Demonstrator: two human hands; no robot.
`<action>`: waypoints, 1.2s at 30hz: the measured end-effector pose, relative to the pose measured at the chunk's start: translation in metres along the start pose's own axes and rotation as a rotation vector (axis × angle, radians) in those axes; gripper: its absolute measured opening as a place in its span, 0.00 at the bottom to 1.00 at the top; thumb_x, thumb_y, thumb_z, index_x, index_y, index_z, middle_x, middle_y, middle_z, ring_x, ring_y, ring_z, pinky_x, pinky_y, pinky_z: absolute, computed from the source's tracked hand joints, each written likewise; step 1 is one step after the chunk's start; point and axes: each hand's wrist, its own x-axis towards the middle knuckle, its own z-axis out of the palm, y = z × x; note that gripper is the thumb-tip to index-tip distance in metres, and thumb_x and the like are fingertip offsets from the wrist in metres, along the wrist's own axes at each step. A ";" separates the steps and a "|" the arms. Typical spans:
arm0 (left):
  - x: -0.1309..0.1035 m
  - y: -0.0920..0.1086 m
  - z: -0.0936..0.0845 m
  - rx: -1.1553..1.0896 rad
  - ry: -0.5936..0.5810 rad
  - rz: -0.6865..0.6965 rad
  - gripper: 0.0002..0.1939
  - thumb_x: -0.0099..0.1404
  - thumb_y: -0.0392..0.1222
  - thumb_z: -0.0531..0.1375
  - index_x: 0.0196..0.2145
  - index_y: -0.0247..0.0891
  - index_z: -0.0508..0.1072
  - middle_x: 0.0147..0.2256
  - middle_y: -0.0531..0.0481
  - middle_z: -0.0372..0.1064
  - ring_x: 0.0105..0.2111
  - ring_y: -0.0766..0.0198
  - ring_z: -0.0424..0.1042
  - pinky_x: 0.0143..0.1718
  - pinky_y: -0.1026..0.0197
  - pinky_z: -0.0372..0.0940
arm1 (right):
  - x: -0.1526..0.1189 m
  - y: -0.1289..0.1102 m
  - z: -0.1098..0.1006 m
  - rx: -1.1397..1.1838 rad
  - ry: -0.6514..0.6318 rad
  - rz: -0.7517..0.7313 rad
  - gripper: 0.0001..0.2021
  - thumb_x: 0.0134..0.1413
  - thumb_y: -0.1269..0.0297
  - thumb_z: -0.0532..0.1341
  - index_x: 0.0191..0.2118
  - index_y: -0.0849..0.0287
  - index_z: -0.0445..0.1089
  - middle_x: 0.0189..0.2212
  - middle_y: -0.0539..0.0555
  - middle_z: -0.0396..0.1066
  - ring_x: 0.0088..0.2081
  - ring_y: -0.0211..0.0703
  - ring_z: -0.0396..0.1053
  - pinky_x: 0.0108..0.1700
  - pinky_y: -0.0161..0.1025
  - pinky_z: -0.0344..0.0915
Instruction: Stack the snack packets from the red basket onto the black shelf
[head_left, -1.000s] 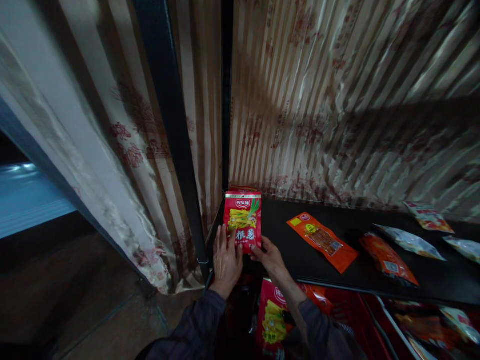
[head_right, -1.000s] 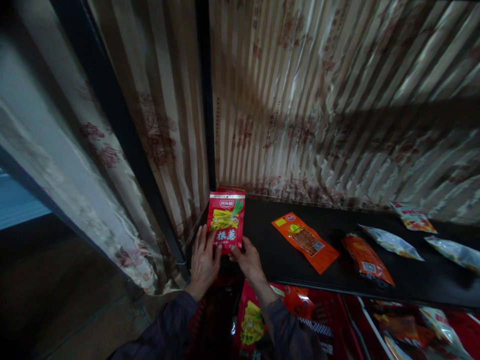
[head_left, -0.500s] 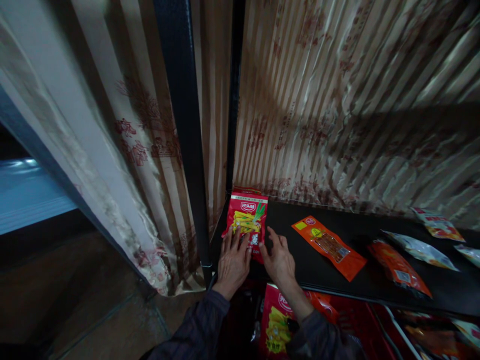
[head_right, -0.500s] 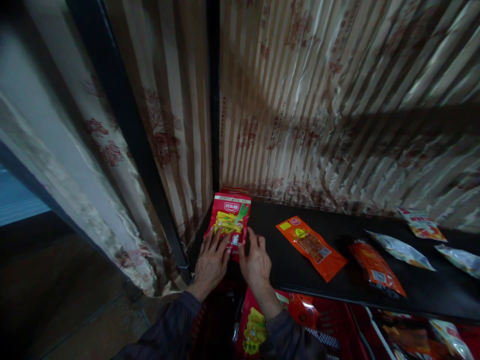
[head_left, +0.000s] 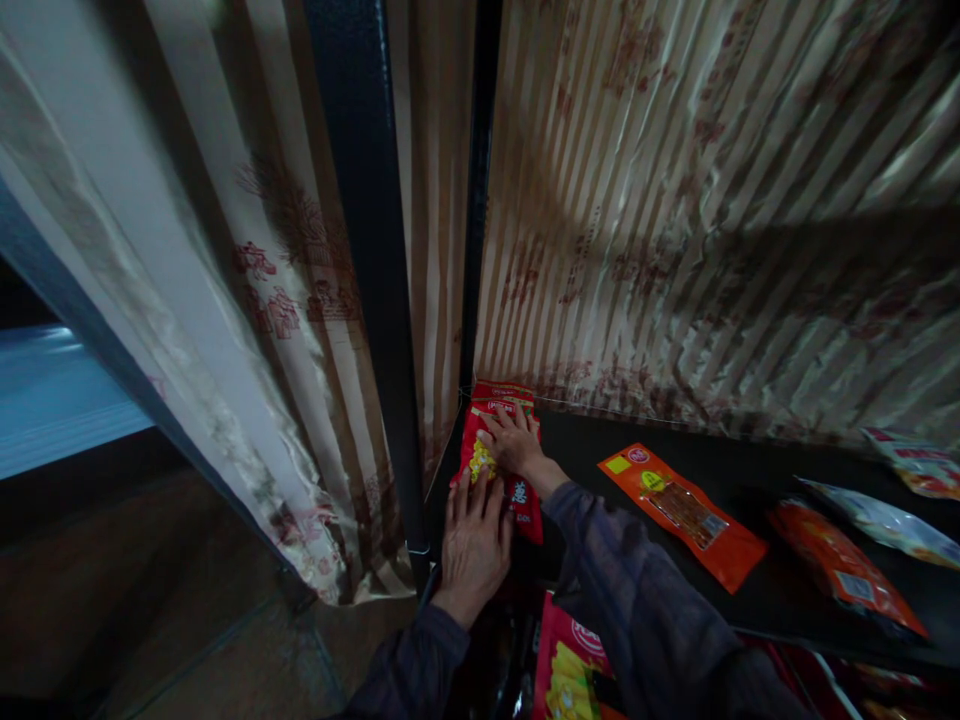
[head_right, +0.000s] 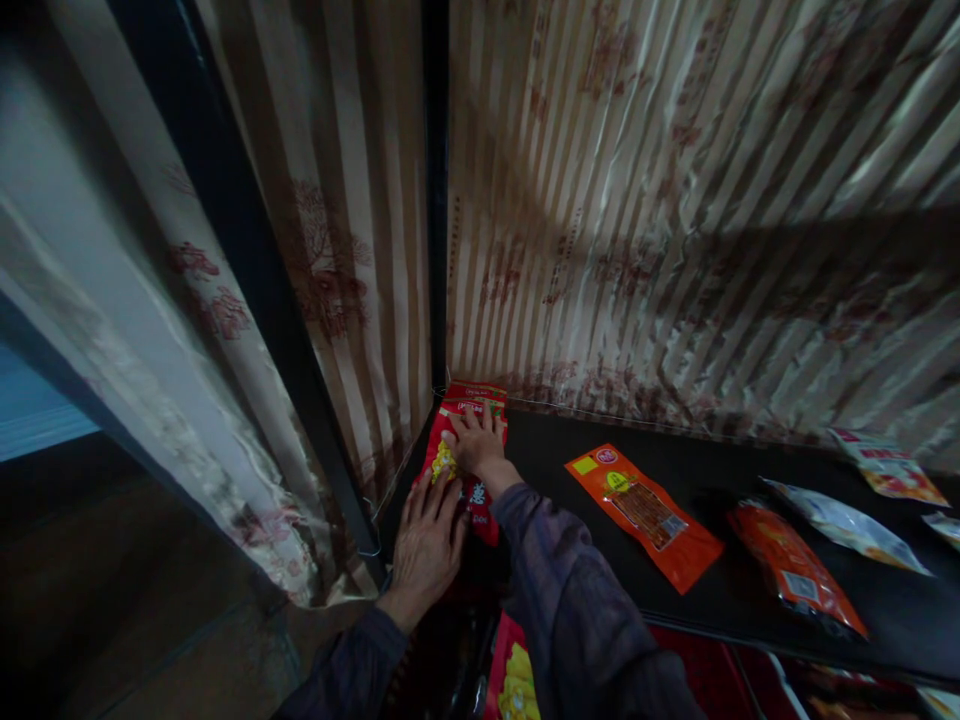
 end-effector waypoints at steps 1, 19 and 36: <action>0.000 0.000 -0.001 0.000 0.001 -0.002 0.22 0.68 0.43 0.53 0.58 0.39 0.67 0.62 0.45 0.61 0.64 0.47 0.55 0.63 0.42 0.53 | 0.002 0.001 0.004 0.004 -0.020 0.010 0.25 0.65 0.52 0.48 0.65 0.47 0.55 0.69 0.53 0.48 0.69 0.62 0.38 0.64 0.63 0.41; -0.001 0.000 0.003 -0.002 0.020 -0.020 0.27 0.64 0.48 0.57 0.60 0.38 0.66 0.63 0.43 0.59 0.64 0.46 0.54 0.63 0.41 0.51 | -0.033 0.031 0.056 0.629 0.479 0.190 0.32 0.59 0.46 0.52 0.61 0.63 0.61 0.68 0.65 0.45 0.69 0.55 0.43 0.65 0.50 0.51; 0.000 -0.002 0.003 -0.019 0.058 -0.017 0.26 0.65 0.45 0.56 0.59 0.34 0.66 0.63 0.41 0.58 0.66 0.47 0.50 0.66 0.42 0.48 | -0.025 0.023 0.060 0.674 0.529 0.218 0.27 0.54 0.52 0.57 0.55 0.66 0.68 0.62 0.67 0.55 0.65 0.57 0.53 0.62 0.48 0.56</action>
